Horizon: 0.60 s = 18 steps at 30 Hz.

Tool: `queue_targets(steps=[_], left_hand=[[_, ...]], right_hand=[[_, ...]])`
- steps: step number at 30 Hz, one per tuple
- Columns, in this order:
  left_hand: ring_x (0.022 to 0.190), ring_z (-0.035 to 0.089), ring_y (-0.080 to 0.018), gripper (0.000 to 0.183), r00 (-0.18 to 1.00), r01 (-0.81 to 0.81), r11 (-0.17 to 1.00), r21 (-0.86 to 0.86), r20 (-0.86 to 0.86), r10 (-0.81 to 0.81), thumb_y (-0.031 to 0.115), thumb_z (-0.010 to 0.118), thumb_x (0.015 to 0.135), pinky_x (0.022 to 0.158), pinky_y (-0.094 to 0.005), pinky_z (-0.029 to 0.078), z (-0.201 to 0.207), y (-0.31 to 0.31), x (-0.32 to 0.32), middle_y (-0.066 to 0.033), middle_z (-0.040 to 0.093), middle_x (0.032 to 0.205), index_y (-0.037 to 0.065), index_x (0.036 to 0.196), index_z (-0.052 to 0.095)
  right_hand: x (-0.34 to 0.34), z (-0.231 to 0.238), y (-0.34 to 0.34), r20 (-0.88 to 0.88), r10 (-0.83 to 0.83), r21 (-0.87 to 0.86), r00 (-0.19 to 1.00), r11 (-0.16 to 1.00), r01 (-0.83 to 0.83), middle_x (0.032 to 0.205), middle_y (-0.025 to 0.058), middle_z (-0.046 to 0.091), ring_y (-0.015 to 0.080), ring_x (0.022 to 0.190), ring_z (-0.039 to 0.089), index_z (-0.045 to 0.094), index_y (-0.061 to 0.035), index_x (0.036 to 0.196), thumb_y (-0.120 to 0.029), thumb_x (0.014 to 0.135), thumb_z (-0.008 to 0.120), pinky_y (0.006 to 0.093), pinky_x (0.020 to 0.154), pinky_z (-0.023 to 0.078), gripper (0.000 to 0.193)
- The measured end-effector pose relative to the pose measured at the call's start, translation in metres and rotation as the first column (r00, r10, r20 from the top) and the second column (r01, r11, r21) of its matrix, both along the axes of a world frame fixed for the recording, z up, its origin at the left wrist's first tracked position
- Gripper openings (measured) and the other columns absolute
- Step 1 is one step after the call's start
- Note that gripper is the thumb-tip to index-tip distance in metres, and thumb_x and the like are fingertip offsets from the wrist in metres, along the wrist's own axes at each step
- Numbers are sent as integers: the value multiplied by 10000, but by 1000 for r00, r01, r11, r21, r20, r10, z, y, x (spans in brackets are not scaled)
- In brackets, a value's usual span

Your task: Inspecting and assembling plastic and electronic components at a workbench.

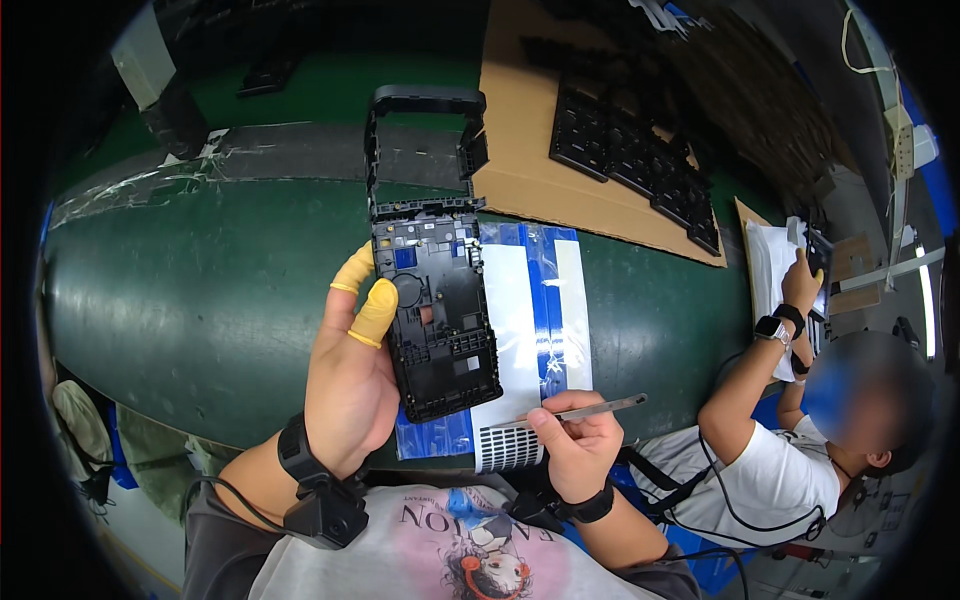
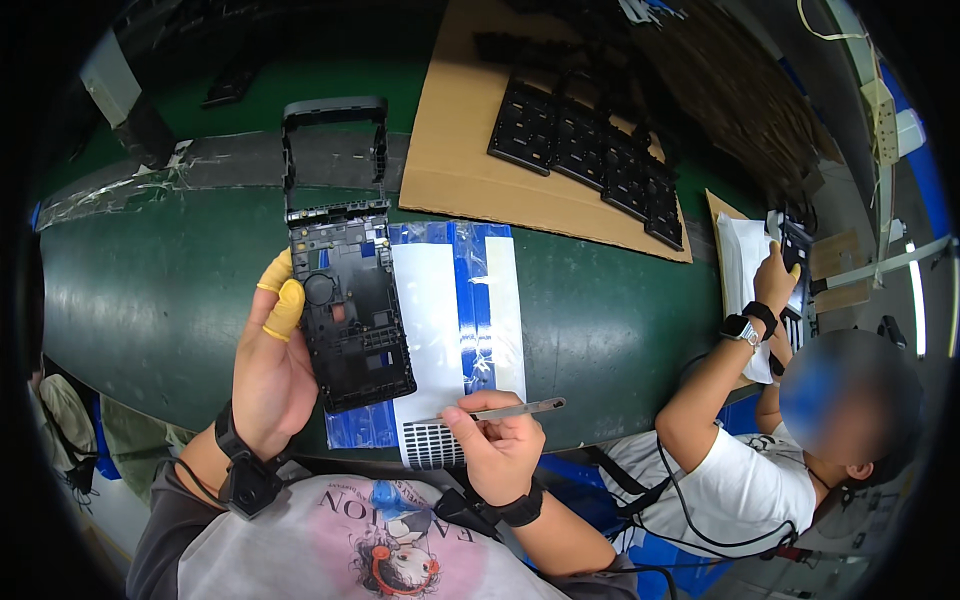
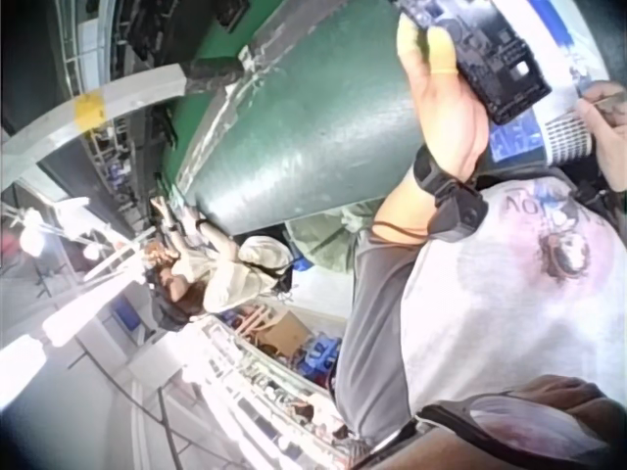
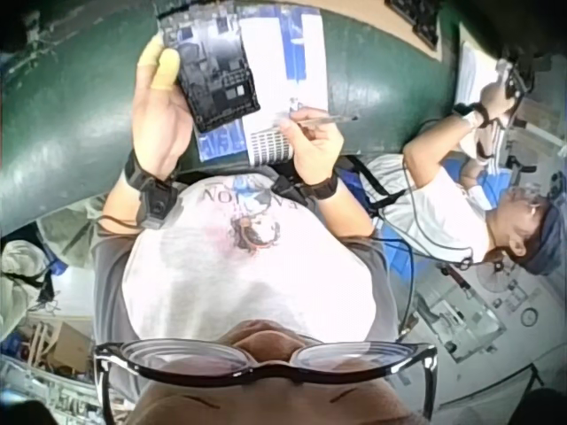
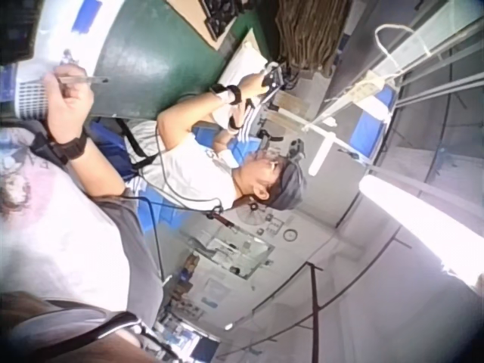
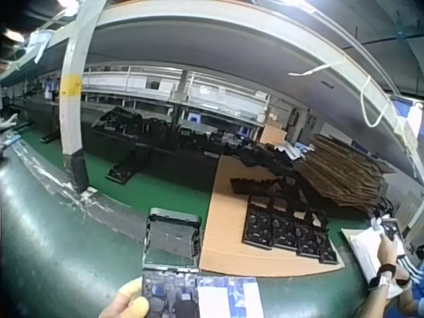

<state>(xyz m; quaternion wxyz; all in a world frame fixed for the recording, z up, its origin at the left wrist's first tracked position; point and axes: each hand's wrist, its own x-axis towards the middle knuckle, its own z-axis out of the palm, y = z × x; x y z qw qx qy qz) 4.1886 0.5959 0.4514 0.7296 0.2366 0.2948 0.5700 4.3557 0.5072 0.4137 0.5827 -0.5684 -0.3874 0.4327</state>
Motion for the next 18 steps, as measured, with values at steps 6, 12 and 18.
queue_targets(steps=[6, 12, 18], left_hand=[[868, 470, -117, 379, 999, -35, 999, -33, 23, 36, 183, 435, 851, 794, -269, 408, -4, 0, 4, -30, 475, 1052, 108, 1206, 324], [913, 484, -152, 403, 973, 184, 975, -124, 165, -163, 192, 443, 846, 794, -313, 430, -8, -5, 6, -49, 469, 1067, 136, 1219, 301], [964, 478, -159, 386, 974, 190, 965, -180, 157, -163, 135, 416, 860, 809, -300, 424, -11, -7, 3, -77, 449, 1099, 97, 1222, 285]], right_hand=[[9, 7, 6, -105, -13, -15, 994, 1000, 11, 697, 94, 570, 94, 569, 536, 494, 32, 824, 67, 685, 589, 180, 504, 425, 172], [-3, 40, 31, -290, -28, 125, 956, 990, 67, 697, 105, 570, 96, 581, 533, 483, 27, 850, 59, 684, 584, 179, 511, 417, 197], [-26, 33, 44, -257, 22, 64, 966, 998, -6, 700, 85, 544, 141, 599, 543, 466, 24, 872, 12, 717, 575, 259, 597, 461, 190]])
